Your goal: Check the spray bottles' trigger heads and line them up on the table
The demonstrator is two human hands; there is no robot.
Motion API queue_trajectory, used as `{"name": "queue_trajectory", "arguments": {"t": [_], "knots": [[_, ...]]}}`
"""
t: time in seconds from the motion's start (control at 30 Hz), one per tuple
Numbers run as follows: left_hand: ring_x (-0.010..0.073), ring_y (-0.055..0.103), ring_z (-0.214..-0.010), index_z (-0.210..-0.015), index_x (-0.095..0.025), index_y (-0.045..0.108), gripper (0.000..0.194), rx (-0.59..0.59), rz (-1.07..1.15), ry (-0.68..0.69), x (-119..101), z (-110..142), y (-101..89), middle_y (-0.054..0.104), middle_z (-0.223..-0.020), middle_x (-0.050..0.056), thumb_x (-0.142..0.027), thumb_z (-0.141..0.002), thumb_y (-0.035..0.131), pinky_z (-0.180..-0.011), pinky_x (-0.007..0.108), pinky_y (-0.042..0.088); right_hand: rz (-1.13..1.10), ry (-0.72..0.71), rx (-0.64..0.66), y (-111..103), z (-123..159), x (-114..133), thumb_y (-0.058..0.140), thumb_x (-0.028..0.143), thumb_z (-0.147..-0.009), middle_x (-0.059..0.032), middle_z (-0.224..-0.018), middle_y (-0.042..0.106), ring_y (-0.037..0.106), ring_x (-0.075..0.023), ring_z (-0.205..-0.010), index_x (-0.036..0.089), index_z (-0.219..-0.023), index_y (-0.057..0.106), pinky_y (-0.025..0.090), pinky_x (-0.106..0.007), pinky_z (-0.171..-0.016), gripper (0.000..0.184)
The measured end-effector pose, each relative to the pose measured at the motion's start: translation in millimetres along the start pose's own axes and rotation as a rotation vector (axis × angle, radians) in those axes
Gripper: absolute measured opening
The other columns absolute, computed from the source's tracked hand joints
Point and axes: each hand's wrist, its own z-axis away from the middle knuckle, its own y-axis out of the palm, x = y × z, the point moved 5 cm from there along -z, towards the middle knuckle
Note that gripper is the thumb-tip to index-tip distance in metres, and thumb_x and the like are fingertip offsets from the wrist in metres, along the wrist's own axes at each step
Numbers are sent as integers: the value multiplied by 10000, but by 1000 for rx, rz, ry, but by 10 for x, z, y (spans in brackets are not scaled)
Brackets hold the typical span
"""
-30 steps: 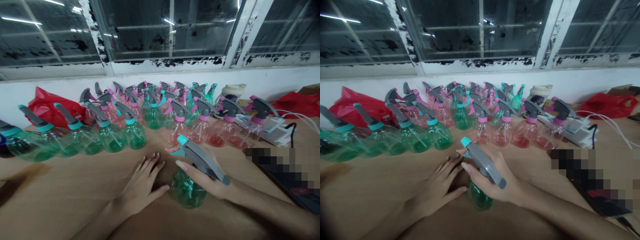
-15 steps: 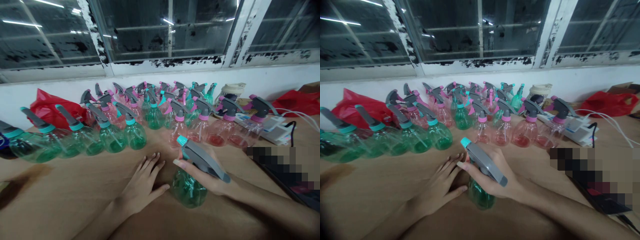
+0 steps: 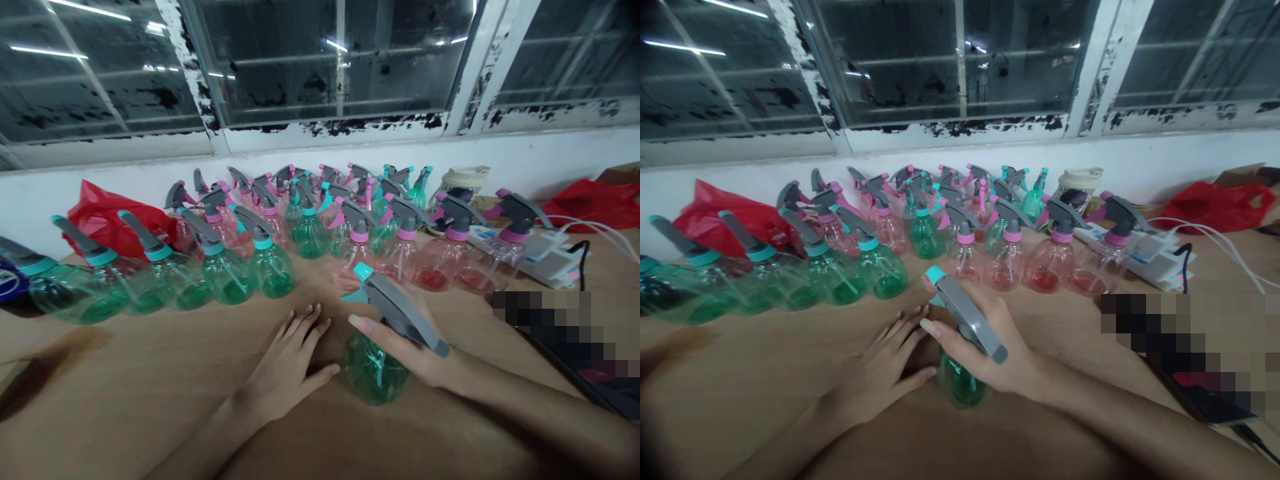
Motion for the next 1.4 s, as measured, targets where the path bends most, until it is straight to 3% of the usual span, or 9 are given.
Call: {"name": "queue_trajectory", "arguments": {"t": [0.33,0.57,0.77,1.1,1.2,1.3,1.4], "knots": [[301,299,-1383,-1395,-143,361,648,-18,-1,13,16,10,22,339,-1496,162,-552,-907,478,-1109,536,276,35,6,-7,-14,-26,42,627,271,-819,51,-668,554,558,-144,-581,273,-1017,595,477,-296,-566,201],[301,284,-1389,-1395,-126,362,658,3,3,3,1,9,-5,336,-1497,166,-542,-903,498,-1116,524,276,41,-20,31,-13,-45,43,598,218,-836,26,-794,642,604,-145,-656,267,-1016,600,499,-302,-628,187],[303,305,-1379,-1403,-137,357,655,-9,9,5,4,9,1,348,-1491,161,-538,-904,496,-1110,522,284,26,46,94,22,-61,-62,634,324,-832,-2,-892,682,640,-158,-708,251,-948,624,513,-313,-662,137],[293,304,-1380,-1408,-159,343,642,-37,-27,19,15,26,25,342,-1498,143,-556,-917,456,-1107,516,290,-13,126,103,1,-38,-111,596,358,-859,50,-619,535,488,-87,-492,216,-734,578,407,-248,-490,190],[294,311,-1377,-1401,-161,356,629,-29,-33,15,15,23,23,350,-1494,142,-554,-920,454,-1107,514,292,-56,110,111,-14,-57,-82,589,352,-861,24,-689,599,566,-118,-587,223,-798,612,474,-264,-569,145],[295,316,-1375,-1399,-162,356,630,-14,-39,3,17,14,23,345,-1496,143,-551,-916,466,-1107,513,296,-98,54,124,-20,-74,-39,605,316,-851,-24,-917,681,649,-176,-825,244,-992,635,527,-315,-747,162],[292,306,-1381,-1403,-152,341,636,-3,-41,4,14,10,26,341,-1497,150,-544,-918,468,-1107,514,297,-60,-8,70,-46,-62,-23,614,285,-845,-7,-910,681,656,-181,-808,284,-1063,617,539,-299,-693,218]]}}
